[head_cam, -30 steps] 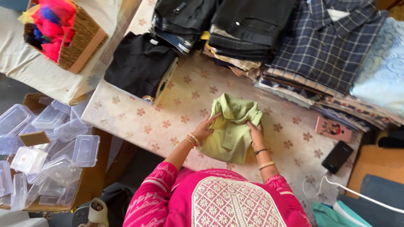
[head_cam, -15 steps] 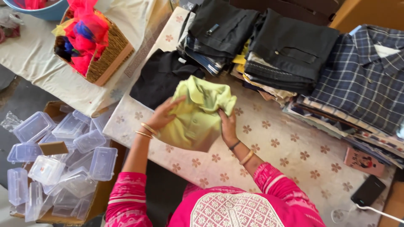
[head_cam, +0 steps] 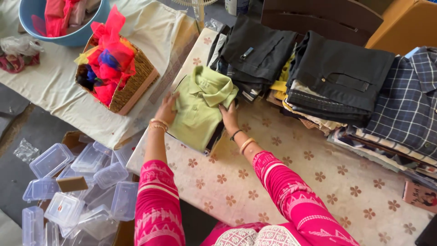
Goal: Folding and organizing various shirts and t-shirts on a table.
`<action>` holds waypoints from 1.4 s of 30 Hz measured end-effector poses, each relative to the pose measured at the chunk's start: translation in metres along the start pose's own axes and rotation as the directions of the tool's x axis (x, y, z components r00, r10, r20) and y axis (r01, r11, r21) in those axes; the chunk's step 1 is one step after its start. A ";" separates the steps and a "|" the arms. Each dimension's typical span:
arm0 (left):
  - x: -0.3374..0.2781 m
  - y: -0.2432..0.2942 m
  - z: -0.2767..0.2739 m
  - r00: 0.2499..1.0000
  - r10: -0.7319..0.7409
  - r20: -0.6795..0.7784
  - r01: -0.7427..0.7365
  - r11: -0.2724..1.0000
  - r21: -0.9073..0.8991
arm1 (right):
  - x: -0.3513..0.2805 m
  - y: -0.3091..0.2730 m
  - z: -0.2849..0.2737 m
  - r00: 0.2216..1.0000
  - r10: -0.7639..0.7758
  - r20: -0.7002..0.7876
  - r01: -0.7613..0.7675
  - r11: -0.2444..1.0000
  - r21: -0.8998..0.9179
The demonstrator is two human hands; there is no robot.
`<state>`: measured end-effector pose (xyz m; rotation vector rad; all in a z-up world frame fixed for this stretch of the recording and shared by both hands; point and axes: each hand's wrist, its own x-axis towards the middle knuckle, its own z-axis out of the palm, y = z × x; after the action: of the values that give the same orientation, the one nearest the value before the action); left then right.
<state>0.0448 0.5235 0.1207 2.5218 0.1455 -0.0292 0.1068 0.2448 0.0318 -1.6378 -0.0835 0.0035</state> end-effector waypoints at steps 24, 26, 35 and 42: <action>0.049 0.077 0.082 0.906 -0.223 -0.359 0.275 0.956 0.100 | 0.047 -0.108 -0.041 0.765 -0.440 0.470 0.635 0.638 -0.435; 0.049 0.077 0.083 0.908 -0.237 -0.345 0.287 0.953 0.100 | 0.052 -0.081 -0.036 0.801 -0.340 0.493 0.571 0.679 -0.460; 0.054 0.089 0.069 0.908 -0.269 -0.323 0.310 0.947 0.083 | 0.052 -0.078 -0.034 0.876 -0.152 0.458 0.394 0.773 -0.497; 0.092 0.122 0.050 0.957 0.278 -0.083 -0.212 0.865 0.455 | 0.033 -0.091 -0.038 0.903 -0.248 0.351 0.418 0.696 -0.584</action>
<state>0.1502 0.4046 0.1450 2.9799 -0.1461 0.2557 0.1366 0.2147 0.1270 -2.2982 -0.6475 -0.1178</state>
